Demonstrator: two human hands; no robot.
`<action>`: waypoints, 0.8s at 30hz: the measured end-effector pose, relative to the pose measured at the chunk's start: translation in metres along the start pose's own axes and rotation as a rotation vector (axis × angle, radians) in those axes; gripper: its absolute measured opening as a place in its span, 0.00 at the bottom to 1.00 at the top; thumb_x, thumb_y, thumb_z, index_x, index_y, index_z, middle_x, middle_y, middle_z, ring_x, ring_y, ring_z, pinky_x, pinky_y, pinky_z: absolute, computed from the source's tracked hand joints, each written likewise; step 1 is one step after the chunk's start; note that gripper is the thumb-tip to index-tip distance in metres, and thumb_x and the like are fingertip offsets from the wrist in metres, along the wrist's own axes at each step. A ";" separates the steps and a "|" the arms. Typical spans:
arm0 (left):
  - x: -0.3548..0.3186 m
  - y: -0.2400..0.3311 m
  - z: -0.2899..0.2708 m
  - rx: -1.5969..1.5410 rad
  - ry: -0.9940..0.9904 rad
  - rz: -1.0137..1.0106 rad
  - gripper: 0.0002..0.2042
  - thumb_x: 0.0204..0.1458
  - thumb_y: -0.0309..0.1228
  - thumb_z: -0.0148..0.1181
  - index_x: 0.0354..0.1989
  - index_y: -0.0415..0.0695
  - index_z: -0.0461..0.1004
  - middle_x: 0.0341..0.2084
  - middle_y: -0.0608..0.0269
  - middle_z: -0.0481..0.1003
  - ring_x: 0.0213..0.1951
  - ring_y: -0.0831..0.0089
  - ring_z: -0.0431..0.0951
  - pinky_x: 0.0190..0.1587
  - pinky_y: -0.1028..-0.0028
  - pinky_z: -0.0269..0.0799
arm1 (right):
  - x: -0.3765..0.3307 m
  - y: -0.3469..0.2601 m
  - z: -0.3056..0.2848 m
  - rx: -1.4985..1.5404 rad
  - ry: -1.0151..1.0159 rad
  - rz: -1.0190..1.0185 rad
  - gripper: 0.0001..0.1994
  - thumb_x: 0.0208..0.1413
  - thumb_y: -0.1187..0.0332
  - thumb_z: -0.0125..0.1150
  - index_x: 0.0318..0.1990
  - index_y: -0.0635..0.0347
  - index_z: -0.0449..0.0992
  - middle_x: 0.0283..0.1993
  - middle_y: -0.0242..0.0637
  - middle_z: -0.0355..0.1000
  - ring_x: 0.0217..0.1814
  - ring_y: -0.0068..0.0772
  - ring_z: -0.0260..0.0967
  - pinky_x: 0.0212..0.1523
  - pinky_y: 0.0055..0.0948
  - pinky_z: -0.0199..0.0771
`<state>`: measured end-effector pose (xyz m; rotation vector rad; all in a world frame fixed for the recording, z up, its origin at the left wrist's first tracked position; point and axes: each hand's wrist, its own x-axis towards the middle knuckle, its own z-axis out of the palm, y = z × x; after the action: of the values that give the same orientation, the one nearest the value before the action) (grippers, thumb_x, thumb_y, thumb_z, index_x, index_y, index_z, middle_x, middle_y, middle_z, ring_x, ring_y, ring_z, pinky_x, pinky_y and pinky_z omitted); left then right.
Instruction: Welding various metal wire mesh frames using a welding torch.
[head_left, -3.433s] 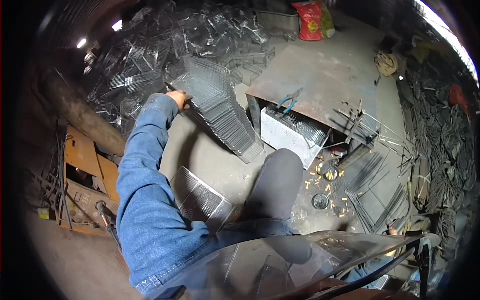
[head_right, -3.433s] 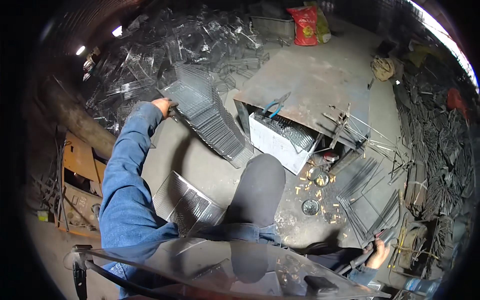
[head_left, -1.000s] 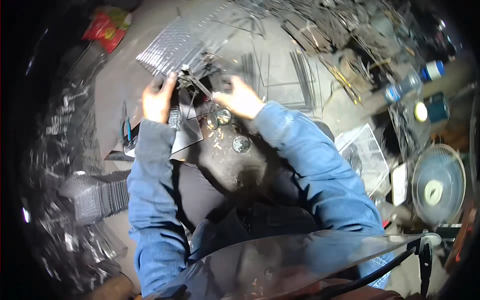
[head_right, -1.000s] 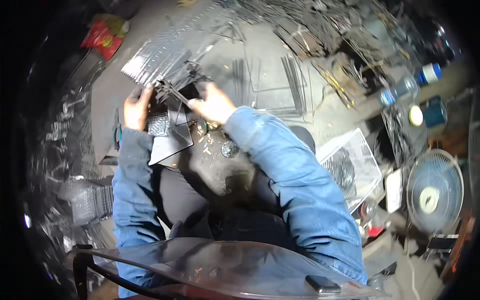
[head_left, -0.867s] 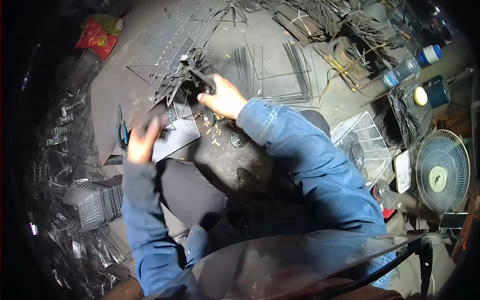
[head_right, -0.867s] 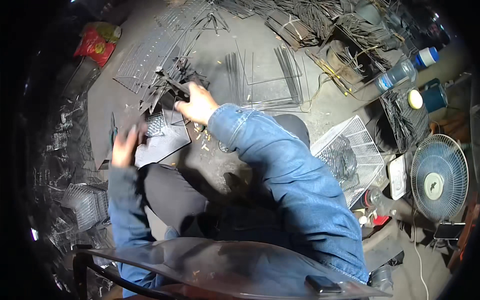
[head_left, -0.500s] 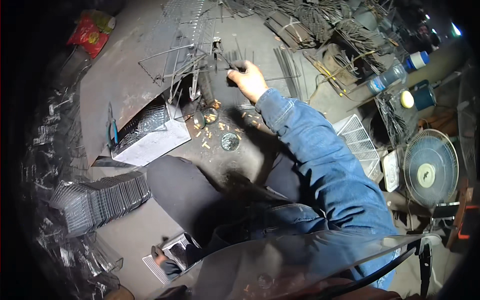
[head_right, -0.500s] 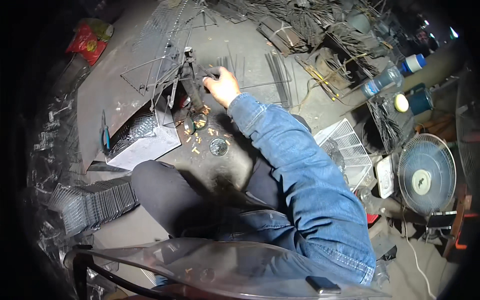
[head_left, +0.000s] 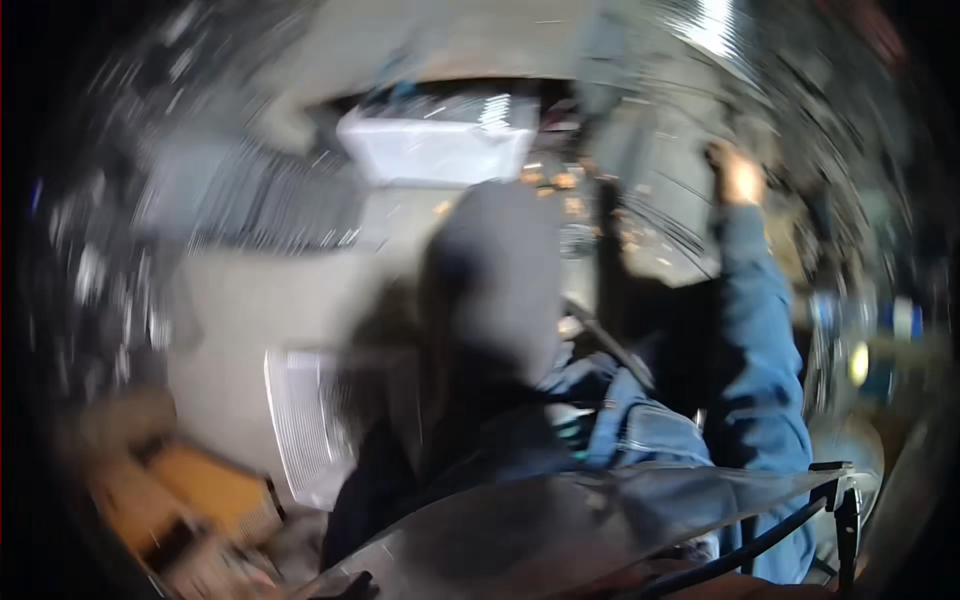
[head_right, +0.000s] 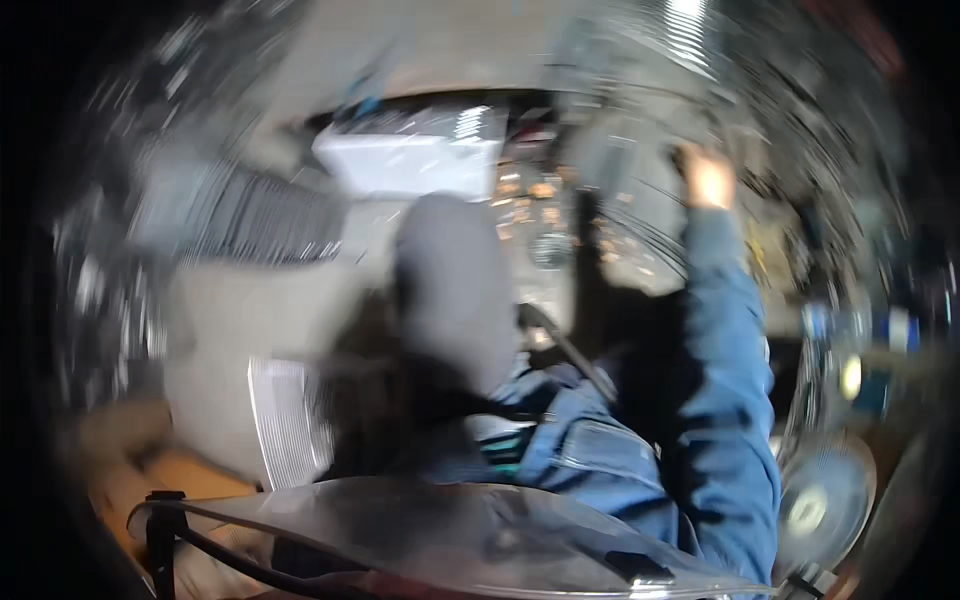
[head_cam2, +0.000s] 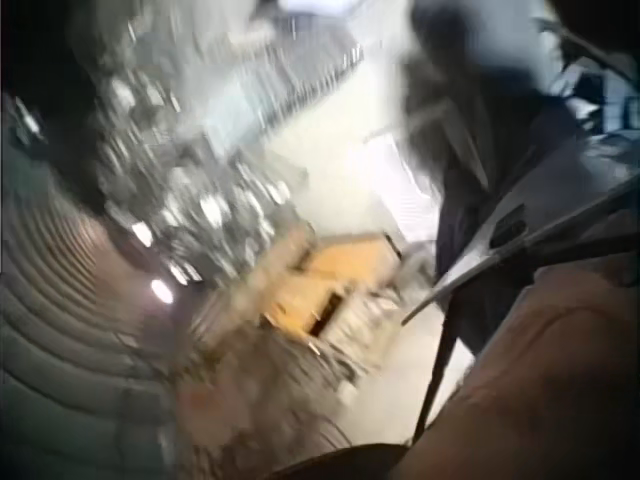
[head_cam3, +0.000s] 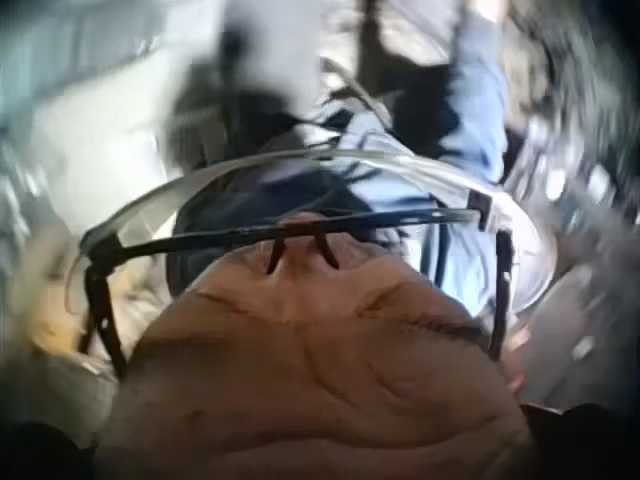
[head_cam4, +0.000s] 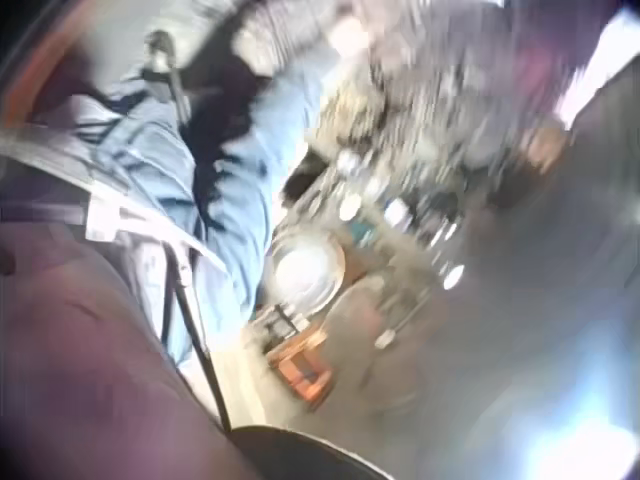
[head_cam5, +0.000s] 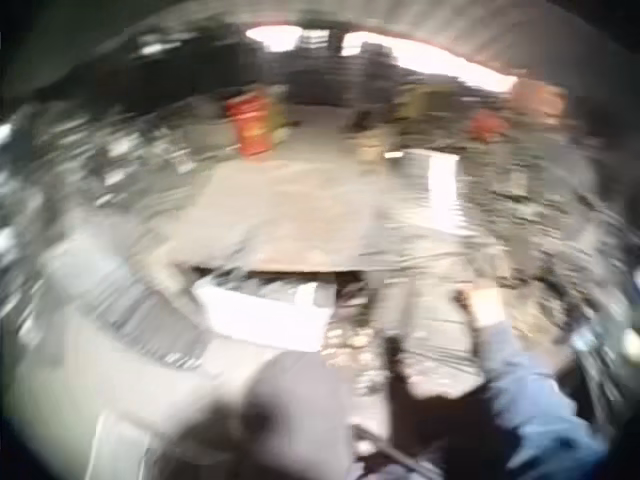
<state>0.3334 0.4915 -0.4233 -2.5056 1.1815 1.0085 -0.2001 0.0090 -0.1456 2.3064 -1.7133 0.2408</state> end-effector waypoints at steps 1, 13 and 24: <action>-0.018 -0.007 0.015 -0.073 -0.037 -0.074 0.23 0.52 0.46 0.53 0.49 0.39 0.70 0.42 0.53 0.73 0.46 0.64 0.72 0.50 0.66 0.66 | -0.003 0.057 0.013 0.120 0.033 0.006 0.11 0.55 0.65 0.48 0.42 0.50 0.76 0.37 0.45 0.73 0.38 0.38 0.72 0.39 0.33 0.70; -0.112 -0.013 0.076 -0.683 -0.396 -0.502 0.25 0.52 0.46 0.53 0.52 0.39 0.68 0.46 0.54 0.71 0.49 0.65 0.70 0.54 0.66 0.63 | 0.048 0.152 0.071 1.156 -0.127 0.277 0.12 0.60 0.71 0.46 0.43 0.73 0.69 0.46 0.46 0.69 0.52 0.39 0.66 0.57 0.30 0.63; -0.152 -0.013 0.025 -0.354 -0.246 0.038 0.28 0.48 0.46 0.57 0.55 0.43 0.67 0.49 0.53 0.71 0.49 0.66 0.72 0.53 0.67 0.67 | 0.056 0.086 0.079 1.838 0.037 0.701 0.15 0.58 0.74 0.46 0.48 0.80 0.61 0.49 0.53 0.62 0.53 0.47 0.62 0.60 0.40 0.65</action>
<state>0.2622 0.6038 -0.3436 -2.5136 1.0566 1.6073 -0.2680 -0.0894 -0.1964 1.9023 -2.5928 2.9032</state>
